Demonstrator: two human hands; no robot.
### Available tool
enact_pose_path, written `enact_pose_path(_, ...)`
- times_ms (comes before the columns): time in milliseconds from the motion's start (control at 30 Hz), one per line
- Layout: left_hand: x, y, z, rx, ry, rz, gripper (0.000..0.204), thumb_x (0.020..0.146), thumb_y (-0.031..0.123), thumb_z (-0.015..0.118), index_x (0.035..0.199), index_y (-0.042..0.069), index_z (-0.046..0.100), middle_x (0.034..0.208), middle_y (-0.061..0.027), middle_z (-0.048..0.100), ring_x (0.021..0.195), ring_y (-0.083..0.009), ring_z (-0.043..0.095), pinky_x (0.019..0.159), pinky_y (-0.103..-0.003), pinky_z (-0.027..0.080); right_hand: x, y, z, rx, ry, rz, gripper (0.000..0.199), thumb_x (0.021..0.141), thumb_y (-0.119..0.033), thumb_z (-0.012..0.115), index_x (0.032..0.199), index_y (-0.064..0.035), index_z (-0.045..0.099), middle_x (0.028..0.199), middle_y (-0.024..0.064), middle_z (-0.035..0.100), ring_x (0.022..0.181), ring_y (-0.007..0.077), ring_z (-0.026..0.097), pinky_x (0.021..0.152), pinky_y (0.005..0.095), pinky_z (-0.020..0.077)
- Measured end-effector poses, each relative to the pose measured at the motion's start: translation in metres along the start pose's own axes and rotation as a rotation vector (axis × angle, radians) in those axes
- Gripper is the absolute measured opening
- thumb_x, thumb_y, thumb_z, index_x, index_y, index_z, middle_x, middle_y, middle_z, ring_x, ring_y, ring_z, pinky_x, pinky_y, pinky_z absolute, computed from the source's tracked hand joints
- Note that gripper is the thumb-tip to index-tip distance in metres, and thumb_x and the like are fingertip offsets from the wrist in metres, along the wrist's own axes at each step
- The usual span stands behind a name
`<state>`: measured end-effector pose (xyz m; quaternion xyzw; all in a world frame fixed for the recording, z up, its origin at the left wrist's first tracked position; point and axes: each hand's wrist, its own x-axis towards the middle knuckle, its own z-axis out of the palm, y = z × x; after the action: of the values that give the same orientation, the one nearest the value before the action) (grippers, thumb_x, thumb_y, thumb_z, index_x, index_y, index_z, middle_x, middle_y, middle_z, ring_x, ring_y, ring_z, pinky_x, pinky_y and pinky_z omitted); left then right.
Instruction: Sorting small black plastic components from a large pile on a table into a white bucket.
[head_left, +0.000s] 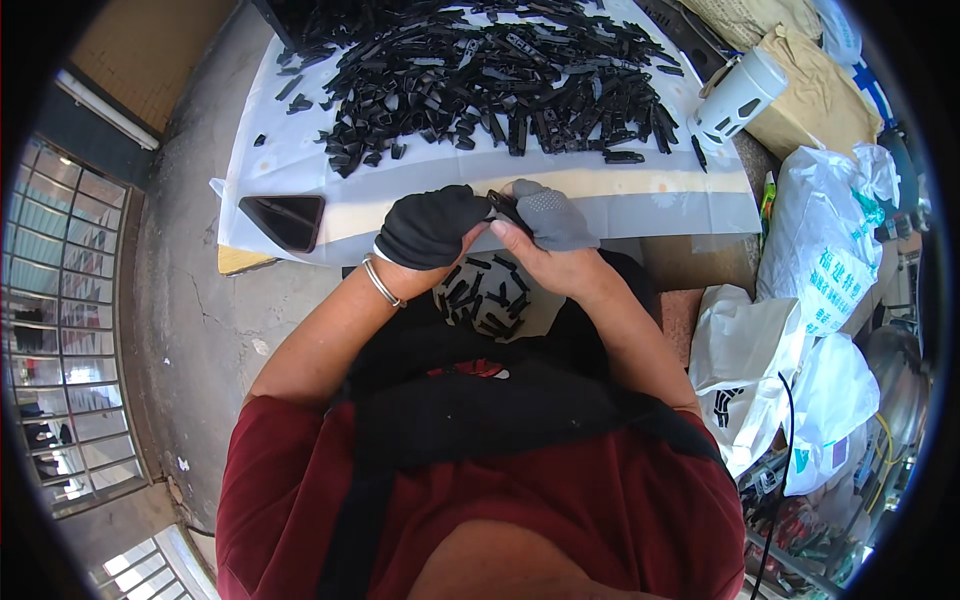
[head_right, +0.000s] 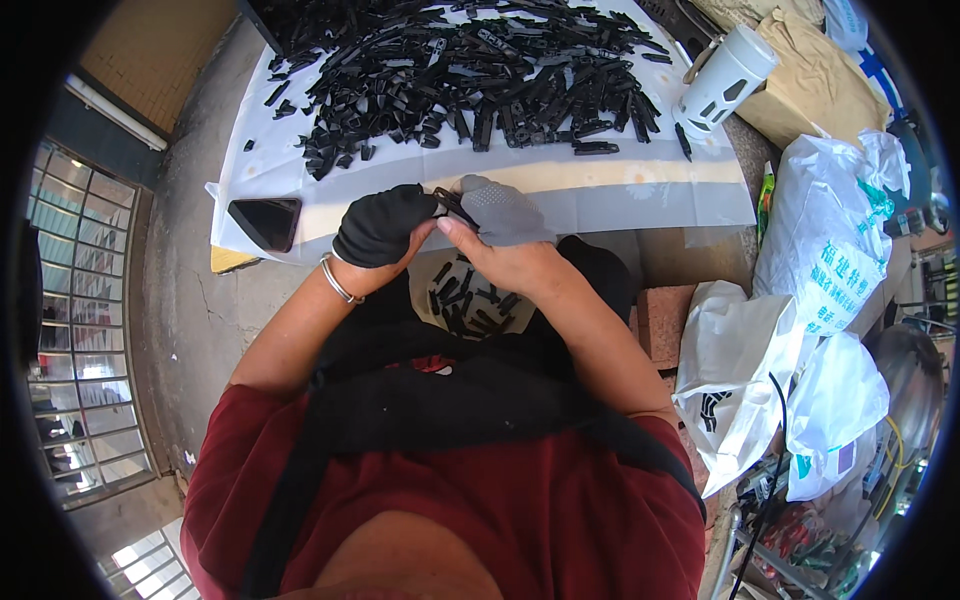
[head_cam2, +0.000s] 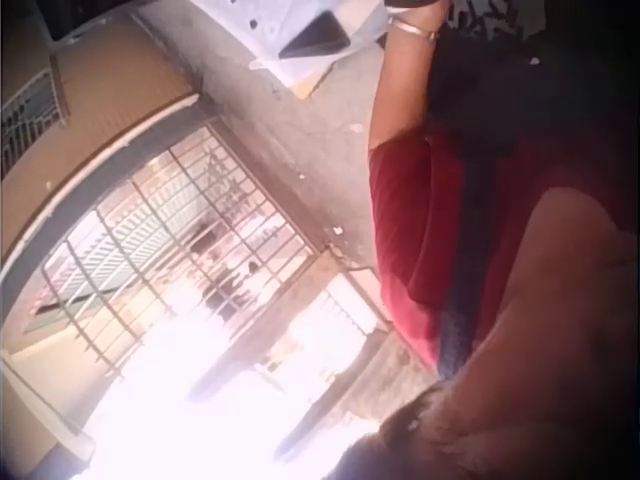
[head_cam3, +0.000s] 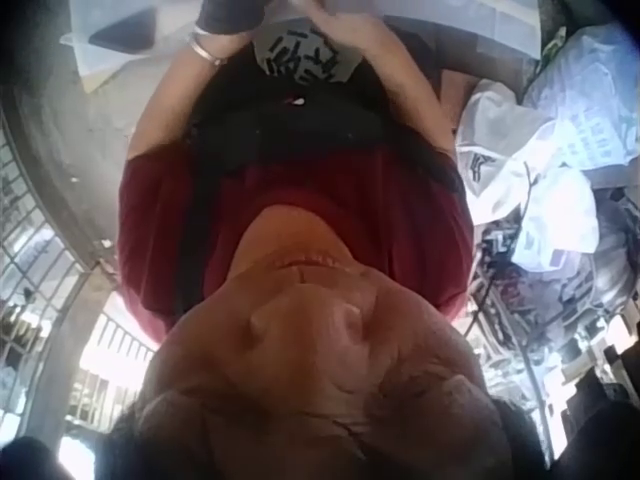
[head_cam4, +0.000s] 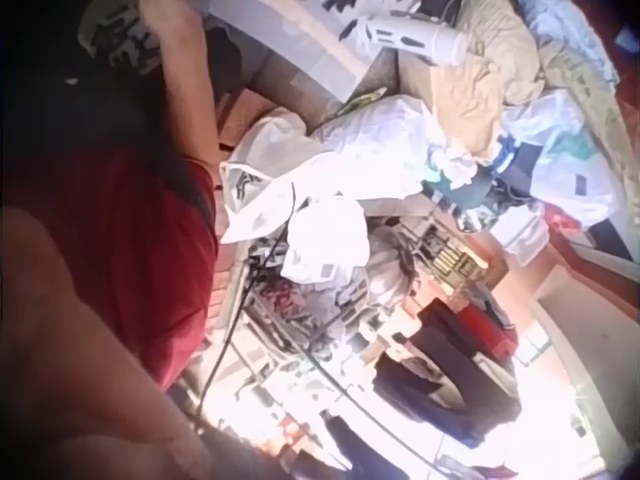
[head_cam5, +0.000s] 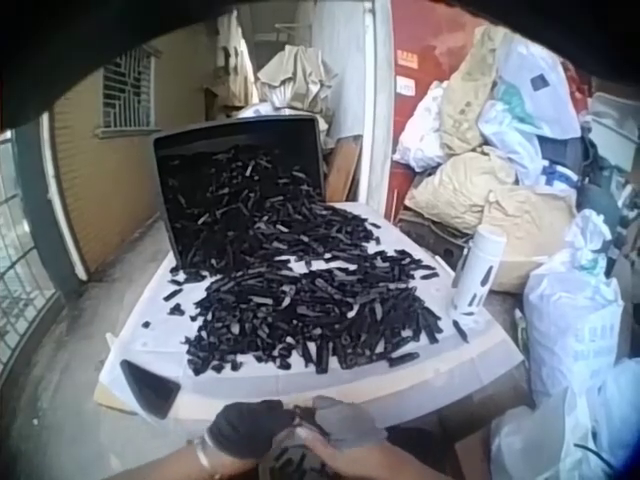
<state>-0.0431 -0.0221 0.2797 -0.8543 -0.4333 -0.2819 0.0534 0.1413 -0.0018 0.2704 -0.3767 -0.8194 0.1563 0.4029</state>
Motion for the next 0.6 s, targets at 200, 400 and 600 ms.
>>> enact_pose_path(200, -0.020, 0.014, -0.004, -0.292, 0.021, -0.232, 0.024, 0.083, 0.022, 0.053, 0.098, 0.003, 0.057, 0.088, -0.0153, 0.058, 0.077, -0.0301, 0.058, 0.068, -0.035, 0.046, -0.001, -0.021, -0.007, 0.192, -0.118, 0.116, 0.024, 0.082, -0.024, 0.059, 0.088, -0.0004, 0.056, 0.076, 0.0114, 0.057, 0.069, 0.0246, 0.055, 0.064, 0.0338, 0.0435)
enact_pose_path(400, -0.025, 0.017, 0.016, -1.002, -0.248, -0.922, 0.062, 0.090, 0.054, 0.031, 0.113, 0.001, 0.053, 0.096, -0.0193, 0.060, 0.092, -0.0232, 0.057, 0.080, -0.029, 0.043, -0.007, -0.028, 0.005, -0.008, -0.099, -0.051, 0.022, 0.081, -0.024, 0.057, 0.079, -0.0027, 0.057, 0.075, 0.0127, 0.058, 0.072, 0.0309, 0.055, 0.064, 0.0391, 0.0435)
enact_pose_path(600, -0.029, 0.003, 0.018, -1.073, -0.137, -0.907, 0.063, 0.090, 0.053, 0.032, 0.107, -0.002, 0.056, 0.094, -0.0175, 0.062, 0.089, -0.0257, 0.058, 0.080, -0.030, 0.043, -0.016, -0.025, -0.015, -0.060, -0.155, -0.011, 0.023, 0.082, -0.025, 0.056, 0.089, -0.0036, 0.061, 0.083, 0.0112, 0.061, 0.075, 0.0293, 0.057, 0.066, 0.0388, 0.0445)
